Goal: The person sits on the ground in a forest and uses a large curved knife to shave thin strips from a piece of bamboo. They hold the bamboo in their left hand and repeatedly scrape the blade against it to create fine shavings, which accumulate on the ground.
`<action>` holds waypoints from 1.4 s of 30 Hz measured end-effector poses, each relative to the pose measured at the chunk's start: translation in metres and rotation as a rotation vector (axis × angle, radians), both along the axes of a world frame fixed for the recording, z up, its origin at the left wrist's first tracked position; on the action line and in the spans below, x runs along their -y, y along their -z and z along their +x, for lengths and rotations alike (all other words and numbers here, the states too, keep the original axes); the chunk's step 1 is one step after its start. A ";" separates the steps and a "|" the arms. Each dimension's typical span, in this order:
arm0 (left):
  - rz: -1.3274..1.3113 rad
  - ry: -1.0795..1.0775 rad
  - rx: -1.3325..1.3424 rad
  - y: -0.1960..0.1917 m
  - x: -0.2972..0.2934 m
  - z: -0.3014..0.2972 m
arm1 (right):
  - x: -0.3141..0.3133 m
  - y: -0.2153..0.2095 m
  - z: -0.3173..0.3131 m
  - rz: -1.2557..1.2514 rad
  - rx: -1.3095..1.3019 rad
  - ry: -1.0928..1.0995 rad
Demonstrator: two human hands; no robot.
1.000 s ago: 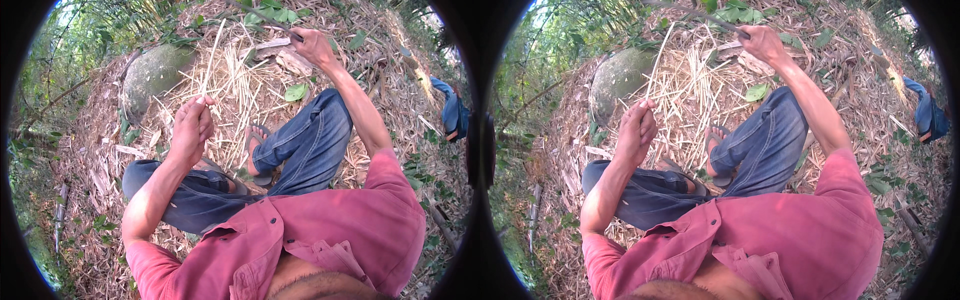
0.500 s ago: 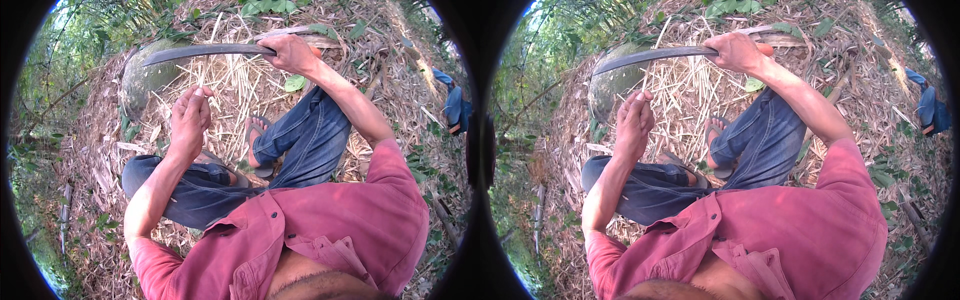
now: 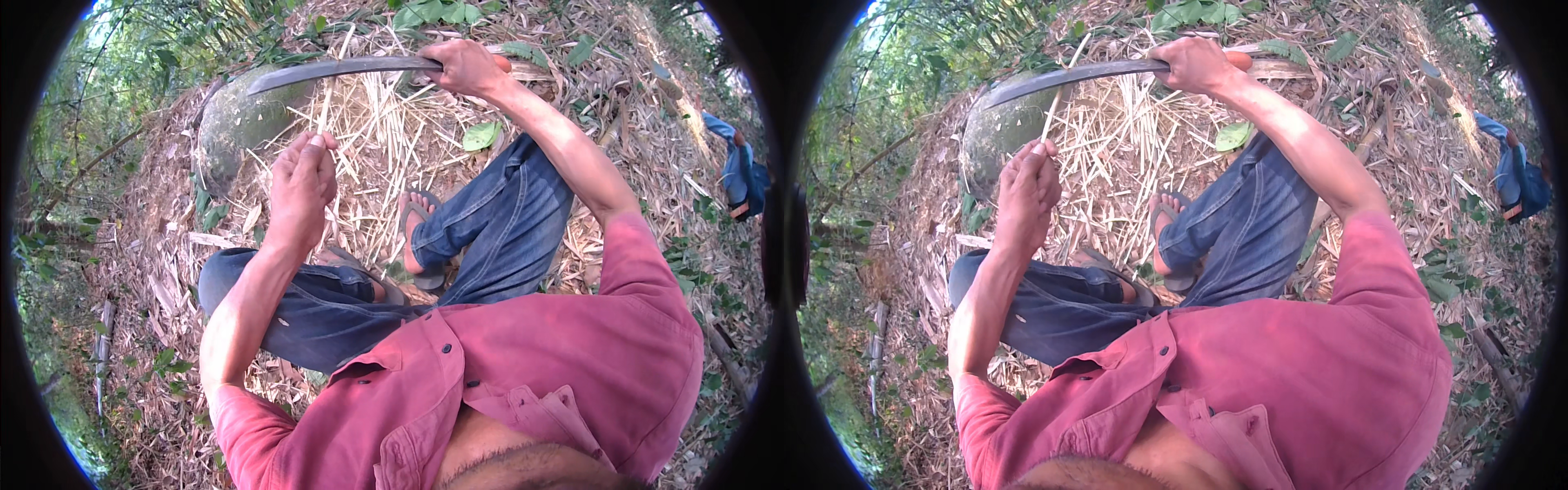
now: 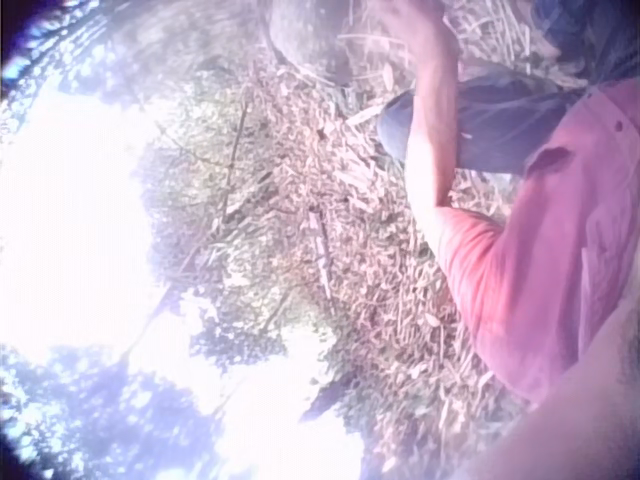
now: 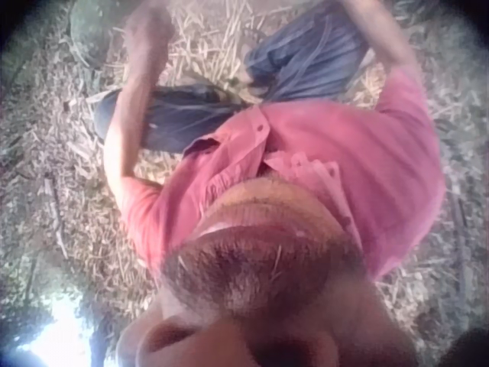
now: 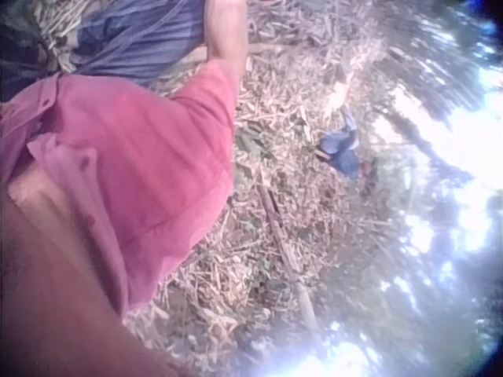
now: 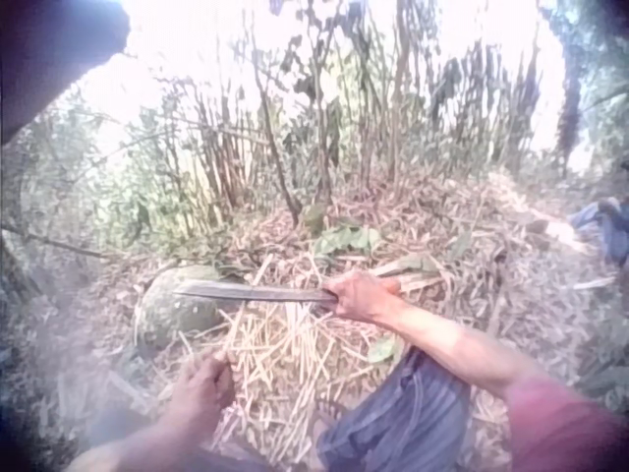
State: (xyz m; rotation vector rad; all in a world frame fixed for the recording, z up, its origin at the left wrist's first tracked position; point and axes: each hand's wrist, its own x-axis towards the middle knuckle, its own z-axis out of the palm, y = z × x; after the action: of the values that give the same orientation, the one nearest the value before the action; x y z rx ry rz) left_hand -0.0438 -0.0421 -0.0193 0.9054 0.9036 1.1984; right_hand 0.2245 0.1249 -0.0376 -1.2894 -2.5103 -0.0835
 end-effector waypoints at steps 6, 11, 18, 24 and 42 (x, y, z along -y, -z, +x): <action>0.024 0.042 -0.117 0.009 0.000 -0.003 | -0.010 0.001 0.018 -0.002 0.037 0.134; -0.041 0.027 -0.010 0.002 0.000 -0.005 | -0.027 0.011 0.020 -0.027 0.037 0.164; -0.002 -0.007 -0.065 0.010 0.025 -0.019 | -0.070 0.033 0.085 -0.221 -0.188 0.469; -0.056 -0.012 -0.168 0.017 0.012 -0.024 | -0.027 0.000 0.060 -0.097 -0.265 0.414; 0.292 -0.167 -0.880 0.025 0.027 -0.011 | 0.036 0.007 -0.032 0.002 -0.045 -0.067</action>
State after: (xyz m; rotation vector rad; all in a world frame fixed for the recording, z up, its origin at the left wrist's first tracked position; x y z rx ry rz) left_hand -0.0551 -0.0689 -0.0438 1.6806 1.5431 1.0782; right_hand 0.1927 0.0888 -0.0446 -1.1922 -2.5117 -0.0414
